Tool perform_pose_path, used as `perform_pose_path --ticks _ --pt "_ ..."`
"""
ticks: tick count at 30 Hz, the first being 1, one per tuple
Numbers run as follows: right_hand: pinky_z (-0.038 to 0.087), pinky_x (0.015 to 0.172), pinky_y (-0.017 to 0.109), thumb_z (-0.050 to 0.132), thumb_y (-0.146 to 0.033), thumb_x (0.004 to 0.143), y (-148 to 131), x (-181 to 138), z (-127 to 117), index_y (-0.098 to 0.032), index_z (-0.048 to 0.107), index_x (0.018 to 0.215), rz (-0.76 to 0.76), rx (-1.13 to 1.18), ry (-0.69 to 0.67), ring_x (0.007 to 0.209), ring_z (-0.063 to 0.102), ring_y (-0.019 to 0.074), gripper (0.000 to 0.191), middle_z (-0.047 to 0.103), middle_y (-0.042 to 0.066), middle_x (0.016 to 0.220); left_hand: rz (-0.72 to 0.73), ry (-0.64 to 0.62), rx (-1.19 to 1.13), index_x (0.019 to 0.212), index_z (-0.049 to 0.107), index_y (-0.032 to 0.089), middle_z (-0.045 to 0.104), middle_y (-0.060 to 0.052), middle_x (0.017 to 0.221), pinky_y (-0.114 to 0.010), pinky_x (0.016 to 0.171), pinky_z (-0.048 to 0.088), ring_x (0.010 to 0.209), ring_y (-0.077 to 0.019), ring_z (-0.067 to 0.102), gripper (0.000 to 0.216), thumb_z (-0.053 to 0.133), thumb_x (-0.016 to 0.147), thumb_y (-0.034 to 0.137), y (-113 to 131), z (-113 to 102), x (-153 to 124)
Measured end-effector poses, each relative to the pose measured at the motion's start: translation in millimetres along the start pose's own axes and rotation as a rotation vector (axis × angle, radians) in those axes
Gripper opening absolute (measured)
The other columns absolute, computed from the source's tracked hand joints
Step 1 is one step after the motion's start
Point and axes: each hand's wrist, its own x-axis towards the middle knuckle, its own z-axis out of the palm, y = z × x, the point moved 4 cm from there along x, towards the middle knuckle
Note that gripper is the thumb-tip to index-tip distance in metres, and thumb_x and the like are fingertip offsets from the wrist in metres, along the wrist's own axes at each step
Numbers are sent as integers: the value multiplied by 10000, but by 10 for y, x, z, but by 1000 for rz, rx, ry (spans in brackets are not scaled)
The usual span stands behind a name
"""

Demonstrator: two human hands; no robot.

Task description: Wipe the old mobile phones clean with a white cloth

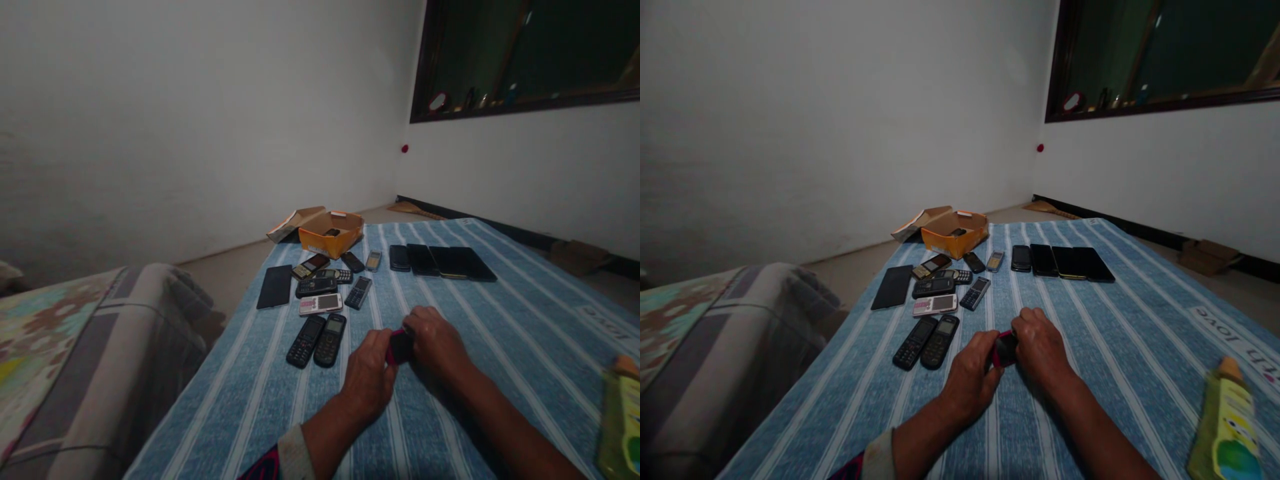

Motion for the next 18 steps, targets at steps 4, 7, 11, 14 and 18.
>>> perform_pose_path --ticks 4,7,11,14,18 --pt "329 699 302 529 -14 810 -11 -40 18 -191 623 724 -21 5 28 810 480 205 219 602 54 812 -19 -7 73 1268 454 224 608 -50 1016 -383 810 543 914 -228 618 513 539 778 97 -45 21 -17" --pt "338 711 299 518 -6 807 -22 -77 33 -190 617 732 -29 28 49 823 479 205 222 594 54 814 -31 -9 56 1283 458 228 617 -43 1000 -370 813 544 906 -221 627 523 540 783 96 -67 30 -15" --pt "365 733 305 504 -13 819 -28 -142 53 -184 634 777 -38 68 94 843 485 212 219 608 67 862 -38 3 1 1246 500 194 622 -55 975 -374 804 545 892 -226 630 483 524 777 81 -75 32 -5" --pt "392 756 311 488 -28 841 -28 -199 66 -182 644 818 -61 108 150 889 497 221 220 622 83 920 0 24 8 1240 506 185 620 -63 971 -385 802 544 899 -232 628 457 496 795 79 -67 36 -16" --pt "419 774 313 460 -37 862 -34 -268 72 -181 649 888 -99 131 224 914 508 224 239 627 90 957 51 44 1 1277 469 202 612 -58 988 -378 799 541 896 -222 622 500 483 797 64 -50 33 -47"
